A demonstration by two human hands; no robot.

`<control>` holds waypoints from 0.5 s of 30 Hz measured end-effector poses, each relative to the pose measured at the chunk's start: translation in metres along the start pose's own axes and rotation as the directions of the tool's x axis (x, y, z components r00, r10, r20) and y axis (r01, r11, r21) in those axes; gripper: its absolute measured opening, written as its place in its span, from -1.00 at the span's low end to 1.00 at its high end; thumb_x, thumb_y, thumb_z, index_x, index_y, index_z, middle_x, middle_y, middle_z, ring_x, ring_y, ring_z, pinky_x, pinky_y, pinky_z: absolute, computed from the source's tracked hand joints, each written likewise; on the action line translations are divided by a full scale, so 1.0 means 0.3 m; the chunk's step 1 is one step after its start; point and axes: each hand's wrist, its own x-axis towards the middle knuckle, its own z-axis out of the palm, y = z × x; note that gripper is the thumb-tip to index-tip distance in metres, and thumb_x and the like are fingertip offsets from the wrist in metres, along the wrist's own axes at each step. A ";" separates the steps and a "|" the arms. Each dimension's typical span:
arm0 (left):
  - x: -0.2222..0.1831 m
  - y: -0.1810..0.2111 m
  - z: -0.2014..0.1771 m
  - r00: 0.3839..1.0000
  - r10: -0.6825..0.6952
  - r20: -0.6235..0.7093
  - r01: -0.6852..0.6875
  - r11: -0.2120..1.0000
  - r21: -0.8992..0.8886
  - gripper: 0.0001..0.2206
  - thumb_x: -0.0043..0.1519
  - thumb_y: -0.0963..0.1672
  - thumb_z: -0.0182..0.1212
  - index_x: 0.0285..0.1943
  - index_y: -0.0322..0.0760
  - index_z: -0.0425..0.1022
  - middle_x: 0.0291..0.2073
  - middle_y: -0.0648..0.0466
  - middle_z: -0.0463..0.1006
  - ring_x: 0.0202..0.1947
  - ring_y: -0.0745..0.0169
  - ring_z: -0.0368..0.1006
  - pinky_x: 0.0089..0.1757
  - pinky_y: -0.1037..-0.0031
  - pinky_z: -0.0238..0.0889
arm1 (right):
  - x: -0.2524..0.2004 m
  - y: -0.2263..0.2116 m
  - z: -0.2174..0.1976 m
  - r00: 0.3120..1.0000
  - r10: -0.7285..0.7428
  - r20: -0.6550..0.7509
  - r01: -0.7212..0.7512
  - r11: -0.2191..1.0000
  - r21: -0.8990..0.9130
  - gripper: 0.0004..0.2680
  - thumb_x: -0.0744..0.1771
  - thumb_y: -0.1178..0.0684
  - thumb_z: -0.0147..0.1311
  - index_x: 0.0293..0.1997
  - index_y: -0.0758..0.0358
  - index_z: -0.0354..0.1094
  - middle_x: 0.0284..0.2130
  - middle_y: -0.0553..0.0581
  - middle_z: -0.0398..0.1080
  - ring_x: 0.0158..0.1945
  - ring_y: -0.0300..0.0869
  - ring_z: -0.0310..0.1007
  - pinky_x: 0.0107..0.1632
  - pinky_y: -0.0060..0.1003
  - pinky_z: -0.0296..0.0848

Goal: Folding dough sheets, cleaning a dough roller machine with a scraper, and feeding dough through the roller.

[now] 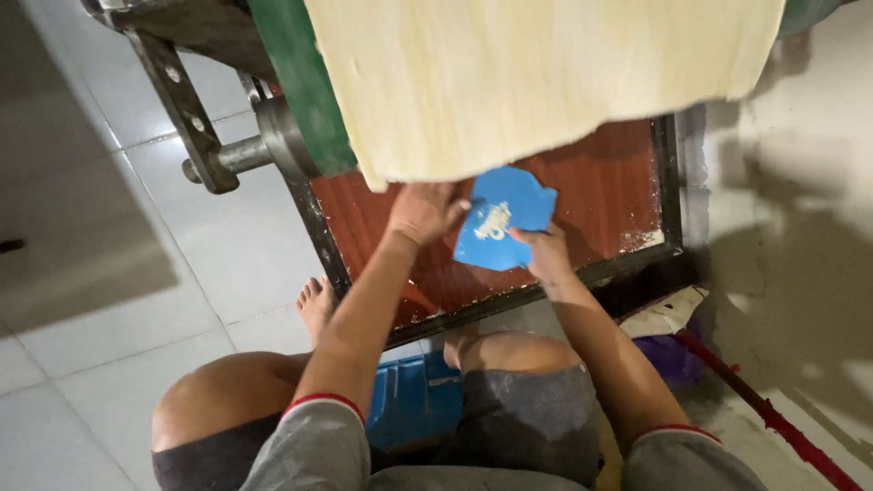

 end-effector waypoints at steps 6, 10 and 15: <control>-0.077 0.120 0.145 0.902 0.011 -0.431 -0.102 0.977 -0.189 -0.29 0.36 0.20 -0.07 0.53 -0.34 0.17 0.31 -0.31 0.33 0.33 -0.21 0.26 0.32 0.07 0.02 | -0.012 0.046 0.132 0.996 -0.087 0.037 0.088 0.996 -0.020 -0.70 0.09 0.37 0.38 -0.17 0.37 0.49 -0.42 0.21 0.45 -0.36 -0.02 0.51 -0.34 -0.03 0.49; -0.331 0.073 0.149 0.837 -0.319 -0.445 0.320 0.944 -0.075 -0.07 0.28 0.31 -0.16 0.57 -0.47 0.01 0.50 -0.48 -0.03 0.48 -0.42 0.00 0.40 -0.10 -0.18 | -0.015 0.098 0.074 0.997 -0.067 0.034 0.070 0.995 -0.074 -0.68 0.07 0.35 0.46 -0.17 0.39 0.51 -0.39 0.21 0.51 -0.32 -0.09 0.53 -0.24 -0.07 0.52; -0.297 0.146 0.160 0.873 -0.362 -0.327 0.315 0.930 -0.188 0.08 0.11 0.32 0.09 0.58 -0.53 -0.08 0.51 -0.50 -0.08 0.51 -0.50 -0.12 0.41 -0.15 -0.27 | -0.059 0.171 0.129 0.986 -0.135 0.099 0.144 0.986 -0.087 -0.70 0.05 0.40 0.37 -0.22 0.38 0.52 -0.42 0.19 0.50 -0.31 -0.08 0.54 -0.16 -0.14 0.51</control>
